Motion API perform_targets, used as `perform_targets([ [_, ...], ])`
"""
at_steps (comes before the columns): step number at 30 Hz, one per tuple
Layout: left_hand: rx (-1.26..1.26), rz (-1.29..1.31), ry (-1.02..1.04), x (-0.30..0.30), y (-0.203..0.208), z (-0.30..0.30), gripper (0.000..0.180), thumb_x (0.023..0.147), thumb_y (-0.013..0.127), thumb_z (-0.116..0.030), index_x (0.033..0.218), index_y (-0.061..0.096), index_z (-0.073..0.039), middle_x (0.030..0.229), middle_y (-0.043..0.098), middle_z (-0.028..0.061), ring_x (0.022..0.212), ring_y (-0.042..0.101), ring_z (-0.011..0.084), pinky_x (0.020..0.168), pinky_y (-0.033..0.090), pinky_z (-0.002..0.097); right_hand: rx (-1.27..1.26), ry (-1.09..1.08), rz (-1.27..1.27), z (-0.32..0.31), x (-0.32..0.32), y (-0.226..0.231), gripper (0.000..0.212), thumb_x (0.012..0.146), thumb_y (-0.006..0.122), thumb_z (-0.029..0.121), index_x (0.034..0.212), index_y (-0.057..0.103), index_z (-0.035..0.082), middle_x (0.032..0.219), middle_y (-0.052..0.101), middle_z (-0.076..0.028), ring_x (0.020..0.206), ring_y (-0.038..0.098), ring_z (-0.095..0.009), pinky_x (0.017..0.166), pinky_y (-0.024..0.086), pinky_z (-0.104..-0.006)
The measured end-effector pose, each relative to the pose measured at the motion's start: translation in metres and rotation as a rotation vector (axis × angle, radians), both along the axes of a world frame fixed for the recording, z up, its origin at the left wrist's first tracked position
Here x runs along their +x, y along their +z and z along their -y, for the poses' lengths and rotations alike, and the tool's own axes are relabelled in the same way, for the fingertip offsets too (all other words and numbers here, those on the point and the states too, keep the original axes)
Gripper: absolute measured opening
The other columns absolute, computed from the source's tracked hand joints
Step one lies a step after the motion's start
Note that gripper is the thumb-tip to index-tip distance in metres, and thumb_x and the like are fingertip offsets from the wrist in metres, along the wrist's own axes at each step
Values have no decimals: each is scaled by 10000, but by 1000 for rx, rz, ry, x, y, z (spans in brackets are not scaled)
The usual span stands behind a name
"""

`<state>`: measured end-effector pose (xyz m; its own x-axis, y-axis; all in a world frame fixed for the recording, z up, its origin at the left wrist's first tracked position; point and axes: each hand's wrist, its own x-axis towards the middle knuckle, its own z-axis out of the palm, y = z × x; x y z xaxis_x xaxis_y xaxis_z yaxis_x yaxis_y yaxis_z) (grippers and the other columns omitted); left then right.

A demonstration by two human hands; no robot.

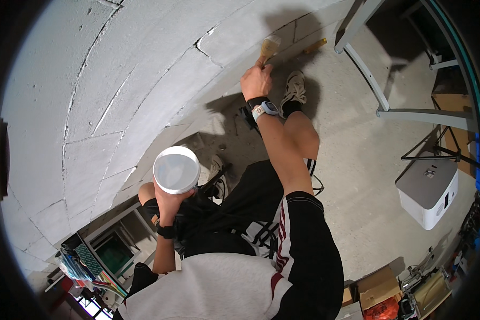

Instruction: The recorder uses a wooden brush and a container of white paint to apply paint to a concrete block wall.

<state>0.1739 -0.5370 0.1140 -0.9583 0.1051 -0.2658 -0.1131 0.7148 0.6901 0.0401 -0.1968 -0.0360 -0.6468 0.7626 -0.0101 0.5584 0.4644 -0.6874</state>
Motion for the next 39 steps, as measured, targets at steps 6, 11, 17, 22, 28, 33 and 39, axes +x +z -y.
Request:
perform_targets([
  [6,-15,-20,9,5,3,8,1120,507,968,-108,1440,354,-25,1326,571,127,1228,571,279,1049,458,396,56,-1,69,7,-4,-3,621,904,548,141,1452,386,-103,1124,559,-299,774,697,-415,716,583,-472],
  [11,13,-31,20,8,0,14,1126,502,970,-116,1441,354,-27,1323,569,131,1226,571,286,1050,456,398,72,44,92,21,2,-10,601,921,518,142,1453,389,-106,1118,584,-320,771,699,-412,714,585,-478],
  [17,-11,-35,17,10,-1,16,1133,500,971,-117,1445,351,-27,1327,568,134,1228,571,290,1045,459,400,-69,87,78,4,14,-3,461,951,489,165,1349,527,-63,1096,628,-290,887,658,-460,759,564,-519],
  [22,39,8,30,7,-1,11,1137,504,970,-116,1448,343,-25,1326,571,135,1224,575,291,1041,463,401,-165,-73,-69,-17,11,-9,420,974,434,166,1335,568,-2,1019,653,-308,935,635,-482,853,517,-540],
  [28,-28,-10,21,9,-1,9,1128,506,971,-116,1442,348,-30,1319,578,133,1220,579,287,1038,466,396,-239,9,-91,-19,4,-18,436,966,424,211,1345,559,41,988,684,-278,939,651,-443,803,520,-564],
  [33,16,-9,23,8,-3,14,1114,501,972,-113,1429,360,-32,1316,576,133,1215,581,292,1035,469,400,-254,6,-214,-21,8,-31,406,951,487,172,1332,573,60,915,696,-226,826,659,-425,742,541,-526],
  [39,-21,-14,17,10,-3,10,1115,502,971,-108,1430,359,-33,1316,576,130,1217,580,286,1035,467,397,-811,-110,-300,-30,20,-39,457,1023,404,87,1467,509,89,974,704,-140,816,662,-253,731,516,-453],
])
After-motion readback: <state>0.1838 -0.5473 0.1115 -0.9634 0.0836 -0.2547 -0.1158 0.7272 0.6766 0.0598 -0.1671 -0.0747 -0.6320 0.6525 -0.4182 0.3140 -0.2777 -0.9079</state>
